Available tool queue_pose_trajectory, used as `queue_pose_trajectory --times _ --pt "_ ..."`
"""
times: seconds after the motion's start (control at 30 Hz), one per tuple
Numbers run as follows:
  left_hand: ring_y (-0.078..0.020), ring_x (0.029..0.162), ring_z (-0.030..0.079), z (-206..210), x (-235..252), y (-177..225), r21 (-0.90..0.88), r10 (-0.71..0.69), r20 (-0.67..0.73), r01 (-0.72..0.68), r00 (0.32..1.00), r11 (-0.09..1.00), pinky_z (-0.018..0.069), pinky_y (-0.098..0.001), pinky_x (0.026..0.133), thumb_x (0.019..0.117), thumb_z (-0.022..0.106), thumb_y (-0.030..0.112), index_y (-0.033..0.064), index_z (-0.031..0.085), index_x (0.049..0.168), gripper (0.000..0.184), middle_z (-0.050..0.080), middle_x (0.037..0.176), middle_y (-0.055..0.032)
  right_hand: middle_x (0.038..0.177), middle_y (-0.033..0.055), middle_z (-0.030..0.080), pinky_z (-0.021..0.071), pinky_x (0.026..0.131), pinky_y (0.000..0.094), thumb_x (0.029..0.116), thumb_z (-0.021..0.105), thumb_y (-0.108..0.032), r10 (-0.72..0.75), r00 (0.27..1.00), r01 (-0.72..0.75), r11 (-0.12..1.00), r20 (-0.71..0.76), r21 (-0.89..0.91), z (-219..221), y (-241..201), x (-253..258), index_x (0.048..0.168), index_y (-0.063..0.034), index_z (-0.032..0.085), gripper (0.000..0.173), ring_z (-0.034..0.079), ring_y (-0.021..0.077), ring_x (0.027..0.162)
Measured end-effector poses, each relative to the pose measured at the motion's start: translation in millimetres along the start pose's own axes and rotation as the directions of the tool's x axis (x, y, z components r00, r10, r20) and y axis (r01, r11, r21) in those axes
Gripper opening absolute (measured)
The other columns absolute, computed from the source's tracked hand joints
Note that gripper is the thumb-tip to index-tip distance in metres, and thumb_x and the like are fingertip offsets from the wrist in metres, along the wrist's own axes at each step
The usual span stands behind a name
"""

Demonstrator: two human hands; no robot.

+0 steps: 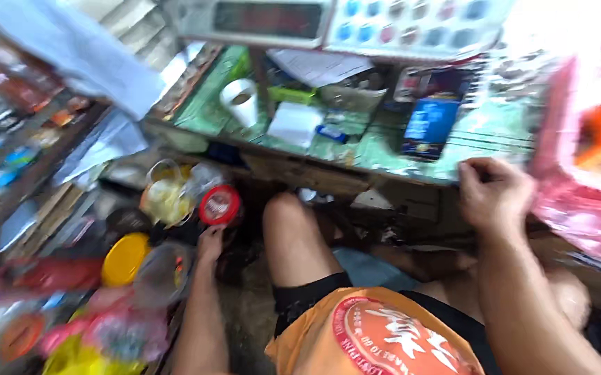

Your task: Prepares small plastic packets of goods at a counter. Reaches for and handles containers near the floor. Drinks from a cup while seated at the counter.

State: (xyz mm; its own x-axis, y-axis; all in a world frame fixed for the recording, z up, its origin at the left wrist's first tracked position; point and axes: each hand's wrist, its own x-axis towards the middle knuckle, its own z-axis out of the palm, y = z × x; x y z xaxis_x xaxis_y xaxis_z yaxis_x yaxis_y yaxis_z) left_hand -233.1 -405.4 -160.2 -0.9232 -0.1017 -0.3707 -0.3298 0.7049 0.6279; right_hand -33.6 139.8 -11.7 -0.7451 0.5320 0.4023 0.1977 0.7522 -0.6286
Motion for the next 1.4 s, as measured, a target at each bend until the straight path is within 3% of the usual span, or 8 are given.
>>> queue_pose_trajectory --times 0.2,0.33,0.47,0.6,0.7,0.93,1.1,1.4 --pt "-0.0383 0.106 0.067 -5 12 -1 0.166 0.108 0.044 -0.114 0.993 0.98 0.0497 -0.0612 0.095 0.1066 0.05 0.018 0.0018 0.072 0.117 0.029 0.07 0.113 -0.0245 0.091 0.0054 0.071 0.0591 0.079 0.0423 0.0979 0.064 -0.022 0.041 0.998 -0.04 0.999 -0.055 0.018 3 14 6 0.099 -0.0083 0.075 0.018 0.069 0.0161 0.084" --pt "-0.0346 0.089 0.065 1 18 0 0.129 0.046 -0.071 -0.037 0.996 0.991 0.0503 -0.0579 0.082 0.1042 0.051 0.023 0.0007 0.074 0.107 0.032 0.07 0.099 -0.0224 0.089 0.0031 0.071 0.0584 0.077 0.0391 0.0978 0.063 -0.025 0.036 0.996 -0.035 0.999 -0.077 0.023 4 15 6 0.097 -0.0103 0.076 0.019 0.068 0.0135 0.082" --pt "-0.0397 0.102 0.067 5 18 2 0.147 0.086 -0.175 -0.061 0.981 0.987 0.0485 -0.0622 0.096 0.101 0.064 0.026 -0.0038 0.073 0.104 0.031 0.071 0.105 -0.0253 0.089 0.0019 0.071 0.0578 0.077 0.0375 0.0984 0.062 -0.025 0.037 0.997 -0.034 0.999 -0.075 0.037 5 16 5 0.097 -0.0114 0.076 0.019 0.067 0.0122 0.082" --pt "-0.0405 0.107 0.068 9 16 1 0.332 0.177 -0.217 -0.098 0.96 0.938 0.0491 -0.0629 0.097 0.1004 0.061 0.024 0.0005 0.075 0.101 0.027 0.072 0.107 -0.0233 0.086 0.0 0.069 0.0571 0.074 0.0365 0.0983 0.062 -0.026 0.035 0.996 -0.033 0.999 -0.081 0.023 6 18 4 0.096 -0.0132 0.076 0.019 0.066 0.011 0.08" --pt "-0.0447 0.118 0.061 9 10 3 0.476 0.316 -0.194 -0.193 0.929 0.858 0.0473 -0.0618 0.102 0.0979 0.061 0.015 -0.003 0.075 0.102 0.023 0.065 0.119 -0.0277 0.082 0.0001 0.068 0.0556 0.07 0.0364 0.098 0.061 -0.027 0.011 0.995 -0.012 1.0 -0.1 -0.004 7 17 4 0.094 -0.0129 0.075 0.021 0.064 0.0117 0.075" --pt "-0.0477 0.115 0.059 20 5 6 0.632 0.514 -0.231 -0.274 0.826 0.725 0.0471 -0.0598 0.101 0.0886 0.066 0.009 -0.0056 0.073 0.09 0.017 0.064 0.115 -0.0289 0.082 -0.0006 0.067 0.0548 0.067 0.0355 0.0965 0.063 -0.025 0.012 0.994 -0.013 1.0 -0.113 -0.009 7 16 4 0.092 -0.013 0.075 0.018 0.063 0.0111 0.073" --pt "-0.0449 0.114 0.064 20 -2 25 0.626 0.434 -0.196 -0.228 0.88 0.745 0.0505 -0.0596 0.099 0.0931 0.062 0.006 -0.0081 0.071 0.104 0.02 0.067 0.116 -0.028 0.081 -0.0011 0.067 0.0546 0.067 0.0329 0.0963 0.063 -0.024 -0.002 0.992 0.0 1.0 -0.128 -0.011 7 15 4 0.092 -0.0126 0.075 0.017 0.063 0.0098 0.073" --pt "-0.0441 0.11 0.067 6 -5 46 0.713 0.317 -0.055 -0.186 0.947 0.677 0.0524 -0.0609 0.095 0.0909 0.067 0.009 -0.0082 0.07 0.104 0.022 0.068 0.114 -0.0279 0.081 -0.0021 0.066 0.0542 0.066 0.0329 0.0961 0.063 -0.024 0.0 0.99 -0.001 1.0 -0.143 -0.005 9 15 3 0.092 -0.0136 0.075 0.016 0.062 0.0092 0.073"
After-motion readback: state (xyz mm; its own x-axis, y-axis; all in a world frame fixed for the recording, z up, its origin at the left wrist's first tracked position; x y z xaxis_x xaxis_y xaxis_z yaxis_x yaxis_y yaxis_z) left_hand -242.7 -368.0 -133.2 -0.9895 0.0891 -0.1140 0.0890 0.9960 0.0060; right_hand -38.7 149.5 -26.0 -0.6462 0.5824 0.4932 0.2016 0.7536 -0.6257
